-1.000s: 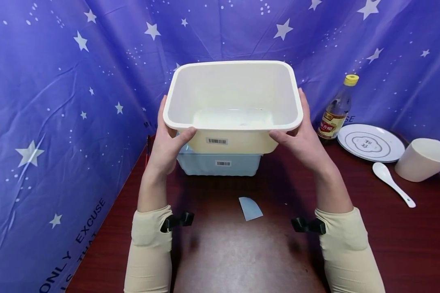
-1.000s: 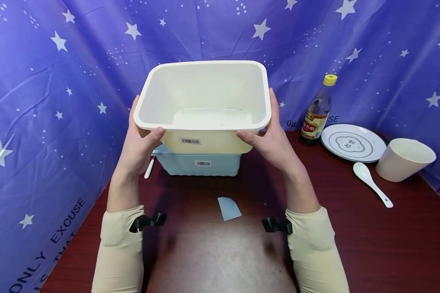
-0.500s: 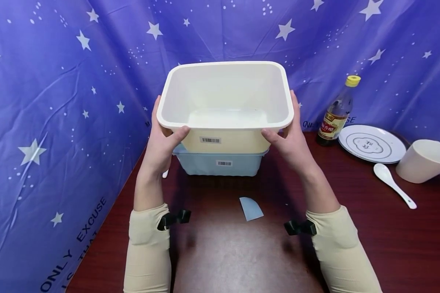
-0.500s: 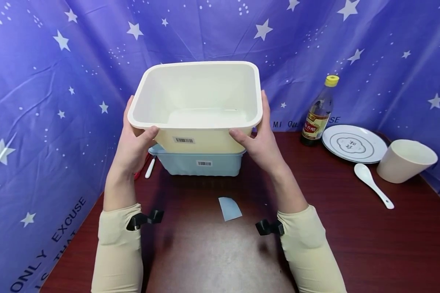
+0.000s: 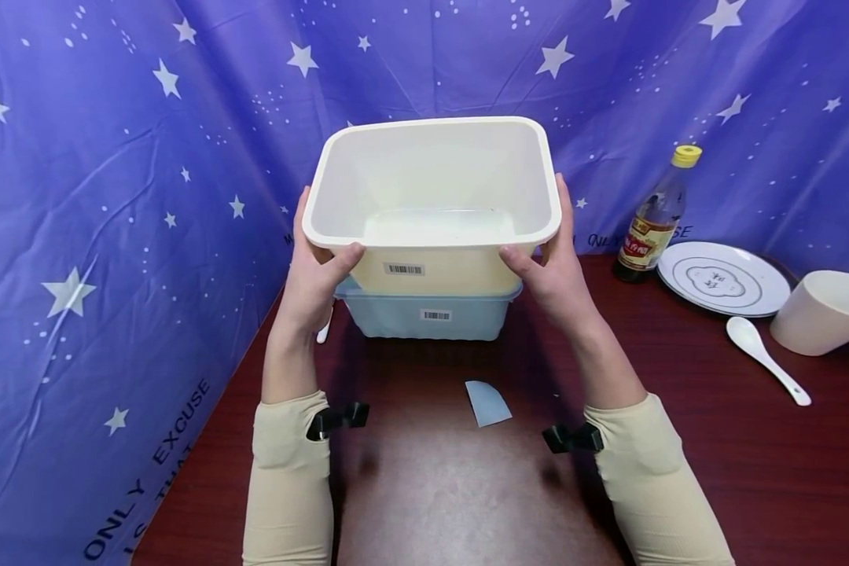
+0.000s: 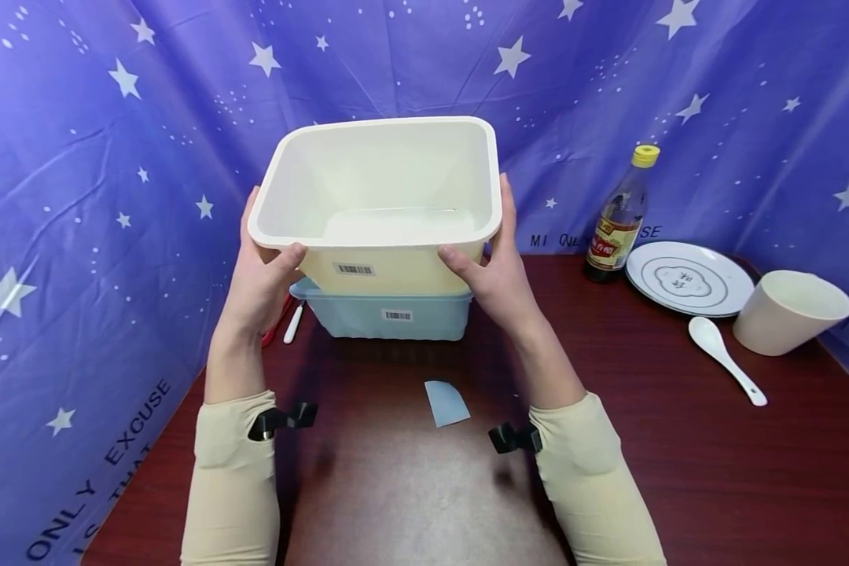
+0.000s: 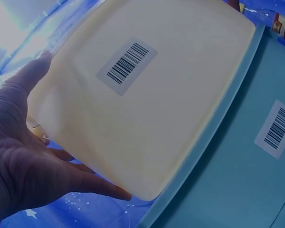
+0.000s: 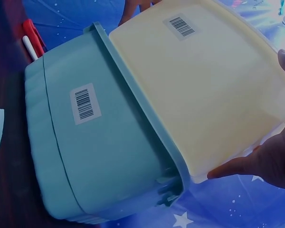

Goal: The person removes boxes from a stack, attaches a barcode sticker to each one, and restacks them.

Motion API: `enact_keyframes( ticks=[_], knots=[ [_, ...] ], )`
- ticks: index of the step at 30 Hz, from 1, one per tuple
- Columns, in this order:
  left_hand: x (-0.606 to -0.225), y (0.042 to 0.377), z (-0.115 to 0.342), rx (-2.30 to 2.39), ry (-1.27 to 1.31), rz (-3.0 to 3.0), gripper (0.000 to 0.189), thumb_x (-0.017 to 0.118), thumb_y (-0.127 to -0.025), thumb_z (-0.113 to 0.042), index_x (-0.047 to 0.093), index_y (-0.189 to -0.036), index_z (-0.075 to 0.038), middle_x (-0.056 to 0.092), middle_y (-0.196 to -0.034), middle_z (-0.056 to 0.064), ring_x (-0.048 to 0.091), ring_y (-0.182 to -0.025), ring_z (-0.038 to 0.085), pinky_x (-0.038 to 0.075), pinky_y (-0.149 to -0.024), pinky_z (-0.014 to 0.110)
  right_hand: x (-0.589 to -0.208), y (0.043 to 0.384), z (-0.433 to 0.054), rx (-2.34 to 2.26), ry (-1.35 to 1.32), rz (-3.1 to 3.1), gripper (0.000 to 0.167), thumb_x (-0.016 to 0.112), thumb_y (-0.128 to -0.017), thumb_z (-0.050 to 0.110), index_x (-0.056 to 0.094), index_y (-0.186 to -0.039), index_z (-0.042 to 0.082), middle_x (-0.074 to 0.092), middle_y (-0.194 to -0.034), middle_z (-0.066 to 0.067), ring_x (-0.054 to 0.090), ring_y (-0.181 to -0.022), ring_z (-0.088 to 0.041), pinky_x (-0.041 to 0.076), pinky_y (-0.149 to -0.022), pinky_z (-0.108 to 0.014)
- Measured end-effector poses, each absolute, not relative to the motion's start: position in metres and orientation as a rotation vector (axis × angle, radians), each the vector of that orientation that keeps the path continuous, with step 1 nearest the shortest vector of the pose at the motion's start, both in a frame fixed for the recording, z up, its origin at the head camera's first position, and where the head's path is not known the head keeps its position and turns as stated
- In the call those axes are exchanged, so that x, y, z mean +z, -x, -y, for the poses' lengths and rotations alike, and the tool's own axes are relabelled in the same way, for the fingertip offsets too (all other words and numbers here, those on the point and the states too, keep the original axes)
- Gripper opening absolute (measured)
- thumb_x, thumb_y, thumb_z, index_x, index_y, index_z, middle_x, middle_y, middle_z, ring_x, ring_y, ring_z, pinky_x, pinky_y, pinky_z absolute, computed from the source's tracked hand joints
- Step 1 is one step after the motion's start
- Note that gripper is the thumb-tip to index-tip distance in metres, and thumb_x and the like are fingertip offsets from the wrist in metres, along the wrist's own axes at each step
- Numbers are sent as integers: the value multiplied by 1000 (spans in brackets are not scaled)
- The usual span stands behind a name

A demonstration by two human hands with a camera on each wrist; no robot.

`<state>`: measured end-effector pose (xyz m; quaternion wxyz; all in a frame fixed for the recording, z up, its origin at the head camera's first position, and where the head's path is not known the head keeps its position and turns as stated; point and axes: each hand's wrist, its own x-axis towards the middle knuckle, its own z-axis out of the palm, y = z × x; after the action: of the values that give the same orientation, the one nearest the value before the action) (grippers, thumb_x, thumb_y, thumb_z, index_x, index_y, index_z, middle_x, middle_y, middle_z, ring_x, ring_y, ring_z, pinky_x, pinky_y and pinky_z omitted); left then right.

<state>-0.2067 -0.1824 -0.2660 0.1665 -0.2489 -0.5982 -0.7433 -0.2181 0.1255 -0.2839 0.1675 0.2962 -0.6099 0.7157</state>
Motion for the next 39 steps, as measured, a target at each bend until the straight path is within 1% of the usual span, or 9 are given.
enact_keyframes(
  ticks=[4,9,17,22,25,28,32,36,39],
  knots=[
    [-267,208,183,-2110,699,1706,107,83,-82,-19,11,-161,-24,32,-154,24,42,-131,37,47,-98,40,-284,219,-125,2037,-838,1747,111,78,-87,31,-2,-163,22,24,-162,-13,35,-140,-29,46,-97,-30],
    [-268,210,181,-2090,696,1715,107,84,-81,-20,12,-161,-24,35,-152,21,42,-131,36,45,-100,41,-285,221,-126,2044,-829,1750,110,78,-87,29,-2,-163,22,22,-163,-11,34,-141,-30,45,-98,-31],
    [-272,215,180,-2070,723,1707,109,87,-79,-26,13,-160,-21,33,-152,26,42,-130,39,45,-99,40,-287,223,-127,2044,-821,1764,109,77,-88,28,-1,-163,23,20,-164,-11,33,-142,-27,45,-99,-33],
    [-275,218,184,-2057,724,1720,106,85,-81,-23,15,-159,-21,35,-151,24,41,-130,41,44,-99,41,-292,226,-125,2041,-812,1801,108,76,-89,29,-2,-162,25,24,-162,-10,32,-141,-29,44,-100,-33],
    [-277,219,186,-2060,698,1744,105,84,-82,-21,14,-159,-22,40,-149,18,44,-128,37,45,-99,40,-295,229,-124,2055,-794,1836,105,73,-90,26,-3,-162,26,27,-160,-10,33,-140,-30,41,-103,-35],
    [-280,221,187,-2066,671,1772,104,82,-82,-22,12,-160,-22,44,-146,13,47,-125,30,45,-97,40,-297,230,-123,2076,-766,1862,105,73,-91,24,-4,-162,26,27,-159,-9,33,-140,-26,37,-107,-37],
    [-284,226,188,-2090,634,1794,105,81,-83,-20,10,-160,-21,44,-144,14,48,-123,28,47,-95,39,-301,233,-122,2094,-736,1881,106,74,-90,25,-4,-162,24,28,-158,-8,34,-139,-23,35,-107,-37],
    [-289,229,189,-2112,569,1818,105,76,-84,-13,6,-161,-18,42,-146,14,47,-125,28,47,-96,37,-303,235,-122,2093,-725,1907,102,70,-91,19,-4,-162,22,29,-157,-12,35,-138,-25,36,-106,-36],
    [-292,230,190,-2124,541,1828,103,71,-85,-5,4,-161,-15,38,-150,18,43,-129,34,45,-98,36,-304,235,-122,2083,-714,1942,101,67,-91,14,-5,-161,21,26,-158,-16,34,-138,-26,36,-107,-36]
  ],
)
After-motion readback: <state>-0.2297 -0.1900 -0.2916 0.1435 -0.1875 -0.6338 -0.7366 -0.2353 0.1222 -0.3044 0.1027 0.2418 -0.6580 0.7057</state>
